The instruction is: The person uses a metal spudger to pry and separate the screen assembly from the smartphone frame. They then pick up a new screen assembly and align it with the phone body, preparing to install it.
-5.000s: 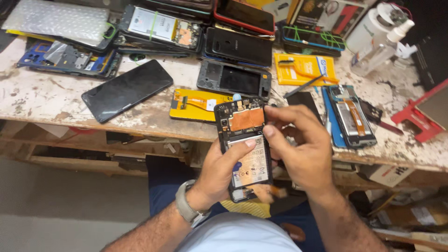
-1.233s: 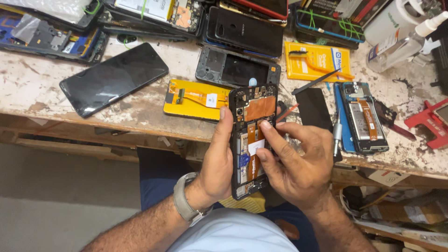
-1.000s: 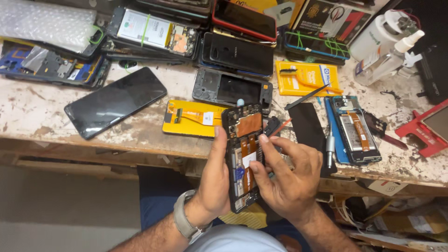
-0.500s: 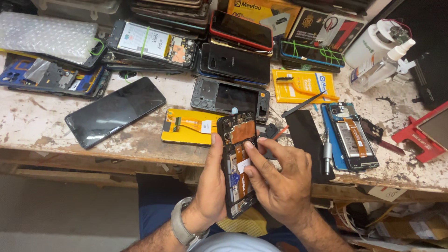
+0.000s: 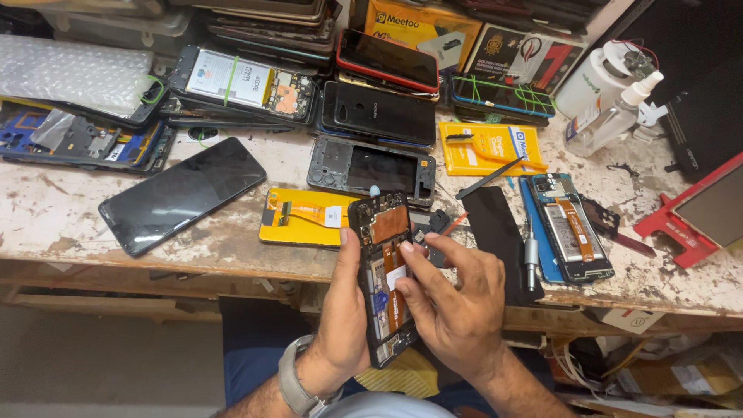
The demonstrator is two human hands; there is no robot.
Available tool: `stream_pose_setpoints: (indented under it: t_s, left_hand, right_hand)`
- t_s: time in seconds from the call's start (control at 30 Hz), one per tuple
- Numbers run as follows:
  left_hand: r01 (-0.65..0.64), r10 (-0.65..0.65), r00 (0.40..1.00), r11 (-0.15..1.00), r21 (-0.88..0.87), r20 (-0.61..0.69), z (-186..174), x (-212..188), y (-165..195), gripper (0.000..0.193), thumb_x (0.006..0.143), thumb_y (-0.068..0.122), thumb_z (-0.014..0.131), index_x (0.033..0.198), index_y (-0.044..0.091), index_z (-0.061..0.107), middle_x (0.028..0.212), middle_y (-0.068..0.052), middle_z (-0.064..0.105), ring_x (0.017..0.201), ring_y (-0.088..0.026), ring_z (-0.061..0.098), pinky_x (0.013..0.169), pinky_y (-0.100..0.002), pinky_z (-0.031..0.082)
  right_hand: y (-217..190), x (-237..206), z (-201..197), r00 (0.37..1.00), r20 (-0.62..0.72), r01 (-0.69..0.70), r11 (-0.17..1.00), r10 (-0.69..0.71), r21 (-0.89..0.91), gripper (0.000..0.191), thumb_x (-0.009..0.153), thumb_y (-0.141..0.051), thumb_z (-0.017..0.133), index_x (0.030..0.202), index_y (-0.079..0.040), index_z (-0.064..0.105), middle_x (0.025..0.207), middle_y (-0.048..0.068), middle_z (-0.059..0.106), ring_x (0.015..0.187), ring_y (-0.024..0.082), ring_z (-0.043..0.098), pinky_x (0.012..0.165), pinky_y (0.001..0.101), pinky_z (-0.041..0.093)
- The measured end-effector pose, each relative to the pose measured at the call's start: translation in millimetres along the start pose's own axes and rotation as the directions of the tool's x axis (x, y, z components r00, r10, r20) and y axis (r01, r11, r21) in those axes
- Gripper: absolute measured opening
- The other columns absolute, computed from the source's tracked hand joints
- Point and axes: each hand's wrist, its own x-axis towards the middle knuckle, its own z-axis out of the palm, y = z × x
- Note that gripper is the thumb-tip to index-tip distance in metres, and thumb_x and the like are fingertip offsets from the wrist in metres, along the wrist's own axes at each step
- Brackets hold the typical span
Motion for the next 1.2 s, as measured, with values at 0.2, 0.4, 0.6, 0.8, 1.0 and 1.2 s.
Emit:
stream_pose_setpoints:
  t_s: [0.2,0.4,0.6,0.8,1.0,1.2]
  left_hand:
    - [-0.020,0.020,1.000,1.000,0.007,0.015,3,-1,2,0.066,0.106,0.058,0.031,0.131,0.004,0.060,0.115,-0.008,0.070,0.103,-0.017,0.068,0.093,-0.033,0.056]
    - [0.002,-0.002,0.999,1.000,-0.005,0.040,1,1,3,0.070,0.106,0.061,0.028,0.136,0.005,0.058,0.117,-0.010,0.070,0.103,-0.018,0.069,0.091,-0.034,0.058]
    - [0.103,-0.101,0.977,0.995,-0.004,0.189,-2,2,3,0.082,0.105,0.066,0.020,0.144,0.002,0.053,0.120,-0.016,0.067,0.098,-0.024,0.070,0.085,-0.040,0.061]
    - [0.152,-0.148,0.960,0.988,0.004,0.238,-4,0,0,0.082,0.106,0.066,0.017,0.144,0.002,0.051,0.120,-0.020,0.066,0.097,-0.029,0.071,0.086,-0.042,0.062]
    - [0.186,-0.179,0.951,0.982,-0.008,0.252,-9,0,0,0.084,0.107,0.066,0.017,0.144,-0.001,0.051,0.120,-0.020,0.065,0.097,-0.029,0.071,0.086,-0.042,0.062]
    - [0.190,-0.178,0.949,0.982,-0.021,0.260,-11,-1,-1,0.083,0.107,0.066,0.017,0.143,0.001,0.052,0.117,-0.019,0.066,0.097,-0.028,0.071,0.087,-0.043,0.061]
  right_hand:
    - [6,7,-2,0.998,0.028,0.048,0.998,-0.049,0.030,0.044,0.089,-0.031,0.079,0.131,-0.020,0.069,0.133,0.003,0.059,0.107,0.023,0.055,0.094,0.0401,0.042]
    - [9,13,-4,0.998,0.055,0.007,0.996,-0.012,0.089,0.054,0.085,-0.030,0.082,0.134,-0.016,0.066,0.136,0.007,0.057,0.104,0.023,0.053,0.092,0.0399,0.047]
    - [29,23,-1,0.872,0.303,-0.475,0.516,0.385,0.712,0.050,0.095,-0.016,0.069,0.142,-0.007,0.056,0.127,0.008,0.058,0.091,0.011,0.055,0.073,0.0228,0.055]
    - [53,31,0,0.661,0.623,-0.696,0.032,0.418,0.717,0.031,0.098,-0.010,0.065,0.127,0.000,0.067,0.092,0.003,0.069,0.062,0.004,0.053,0.055,0.0191,0.046]
    - [46,28,2,0.653,0.605,-0.717,0.115,0.455,0.687,0.021,0.098,-0.011,0.068,0.116,0.001,0.068,0.091,0.001,0.069,0.065,0.002,0.054,0.052,0.0178,0.045]
    - [35,27,-3,0.654,0.547,-0.731,0.252,0.522,0.634,0.030,0.098,-0.014,0.067,0.126,-0.005,0.068,0.097,0.001,0.067,0.078,0.003,0.059,0.058,0.0156,0.049]
